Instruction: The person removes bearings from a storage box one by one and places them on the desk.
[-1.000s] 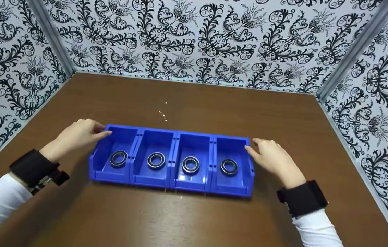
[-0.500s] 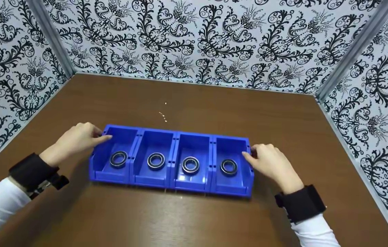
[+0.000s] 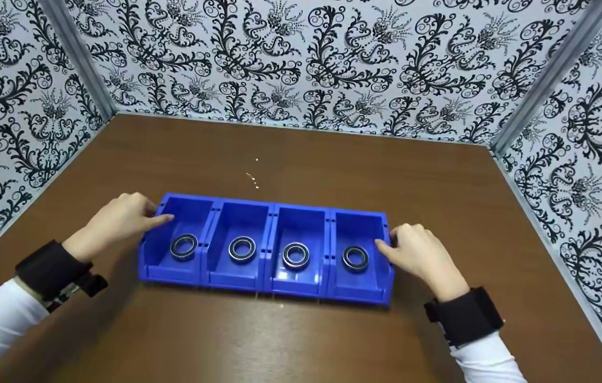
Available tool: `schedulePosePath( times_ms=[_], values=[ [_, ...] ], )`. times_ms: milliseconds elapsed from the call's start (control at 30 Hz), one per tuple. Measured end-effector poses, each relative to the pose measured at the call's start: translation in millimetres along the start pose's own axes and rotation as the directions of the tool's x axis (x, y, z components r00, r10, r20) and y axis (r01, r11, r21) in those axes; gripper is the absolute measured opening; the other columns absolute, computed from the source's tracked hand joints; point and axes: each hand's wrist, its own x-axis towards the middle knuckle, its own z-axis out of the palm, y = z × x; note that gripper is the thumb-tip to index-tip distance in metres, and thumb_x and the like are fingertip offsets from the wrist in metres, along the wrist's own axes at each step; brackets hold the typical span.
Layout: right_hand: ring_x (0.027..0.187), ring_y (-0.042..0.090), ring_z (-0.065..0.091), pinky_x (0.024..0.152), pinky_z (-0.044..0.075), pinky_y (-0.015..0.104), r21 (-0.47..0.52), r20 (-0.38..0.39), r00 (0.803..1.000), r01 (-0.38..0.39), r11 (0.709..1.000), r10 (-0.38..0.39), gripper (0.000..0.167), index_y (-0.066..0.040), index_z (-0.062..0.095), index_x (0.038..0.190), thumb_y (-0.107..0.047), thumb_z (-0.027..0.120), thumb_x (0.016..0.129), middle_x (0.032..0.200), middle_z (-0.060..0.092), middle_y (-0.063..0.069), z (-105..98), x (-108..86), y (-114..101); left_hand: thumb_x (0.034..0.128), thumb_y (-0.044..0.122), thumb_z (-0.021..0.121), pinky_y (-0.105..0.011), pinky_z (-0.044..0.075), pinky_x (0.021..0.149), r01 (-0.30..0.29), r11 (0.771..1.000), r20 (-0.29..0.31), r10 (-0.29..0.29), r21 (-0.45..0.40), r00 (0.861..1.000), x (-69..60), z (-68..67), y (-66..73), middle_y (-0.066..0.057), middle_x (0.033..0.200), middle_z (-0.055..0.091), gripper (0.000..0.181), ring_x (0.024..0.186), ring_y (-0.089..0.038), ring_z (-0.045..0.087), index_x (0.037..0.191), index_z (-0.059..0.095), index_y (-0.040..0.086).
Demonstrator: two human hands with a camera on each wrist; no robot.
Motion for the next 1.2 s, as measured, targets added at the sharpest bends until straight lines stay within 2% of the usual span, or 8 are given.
schedulePosePath(
  times_ms=[267, 467, 567, 800, 900, 1200],
  values=[
    [0.061, 0.015, 0.055, 0.058, 0.044, 0.036, 0.000, 0.011, 1.000, -0.005, 1.000, 0.005, 0.029, 0.002, 0.076, 0.091, -0.027, 0.074, 0.096, 0.071, 0.067, -0.001, 2.9, 1.9, 0.8, 0.0941, 0.030, 0.077, -0.035, 0.034, 0.051, 0.008, 1.000, 0.006, -0.008, -0.003, 1.000, 0.8, 0.2, -0.7, 0.005, 0.055, 0.035, 0.056, 0.056, -0.021, 0.050, 0.055, 0.039, 0.016],
    [0.061, 0.015, 0.055, 0.057, 0.044, 0.035, 0.005, 0.016, 1.000, -0.003, 1.000, 0.003, 0.027, 0.002, 0.076, 0.089, -0.024, 0.073, 0.095, 0.071, 0.068, 0.000, 2.6, 3.6, 1.9, 0.0936, 0.026, 0.075, -0.033, 0.034, 0.050, -0.002, 0.999, 0.011, 0.002, -0.033, 1.000, 2.0, 0.5, -2.6, 0.006, 0.053, 0.037, 0.054, 0.053, -0.019, 0.052, 0.055, 0.039, 0.017],
    [0.061, 0.015, 0.055, 0.057, 0.043, 0.035, 0.008, 0.017, 1.000, -0.007, 1.000, 0.007, 0.025, 0.000, 0.075, 0.087, -0.023, 0.073, 0.095, 0.069, 0.066, -0.002, 2.3, 3.8, 1.3, 0.0934, 0.025, 0.075, -0.032, 0.033, 0.049, -0.002, 0.999, 0.016, 0.003, -0.049, 1.000, 2.0, 0.3, -3.0, 0.007, 0.052, 0.038, 0.054, 0.052, -0.017, 0.051, 0.054, 0.040, 0.017],
    [0.054, 0.012, 0.046, 0.053, 0.034, 0.030, 0.006, 0.003, 0.999, -0.034, 0.999, 0.034, 0.031, -0.014, 0.061, 0.066, -0.023, 0.069, 0.094, 0.057, 0.048, -0.009, 2.2, 3.1, -0.2, 0.0931, 0.022, 0.074, -0.029, 0.026, 0.048, -0.014, 0.998, 0.024, 0.016, -0.067, 1.000, 1.7, -0.9, -2.6, 0.009, 0.052, 0.034, 0.053, 0.051, -0.012, 0.039, 0.053, 0.039, 0.017],
    [0.054, 0.012, 0.044, 0.052, 0.033, 0.029, 0.019, -0.008, 0.999, -0.037, 0.999, 0.037, 0.032, -0.015, 0.059, 0.064, -0.022, 0.069, 0.093, 0.056, 0.046, -0.009, 2.8, 2.9, -0.1, 0.0933, 0.022, 0.074, -0.029, 0.026, 0.048, -0.016, 0.997, 0.021, 0.018, -0.071, 1.000, 1.4, -0.7, -2.6, 0.009, 0.052, 0.034, 0.053, 0.051, -0.012, 0.039, 0.053, 0.039, 0.018],
    [0.056, 0.012, 0.049, 0.053, 0.037, 0.029, 0.059, -0.013, 0.999, -0.050, 0.997, 0.050, 0.026, -0.008, 0.068, 0.070, -0.021, 0.071, 0.093, 0.061, 0.058, -0.006, 4.6, 3.3, 0.4, 0.0930, 0.022, 0.076, -0.029, 0.025, 0.047, -0.021, 0.997, 0.010, 0.022, -0.072, 1.000, 1.5, -0.5, -2.9, 0.009, 0.051, 0.033, 0.055, 0.050, -0.012, 0.038, 0.052, 0.039, 0.018]
  ],
)
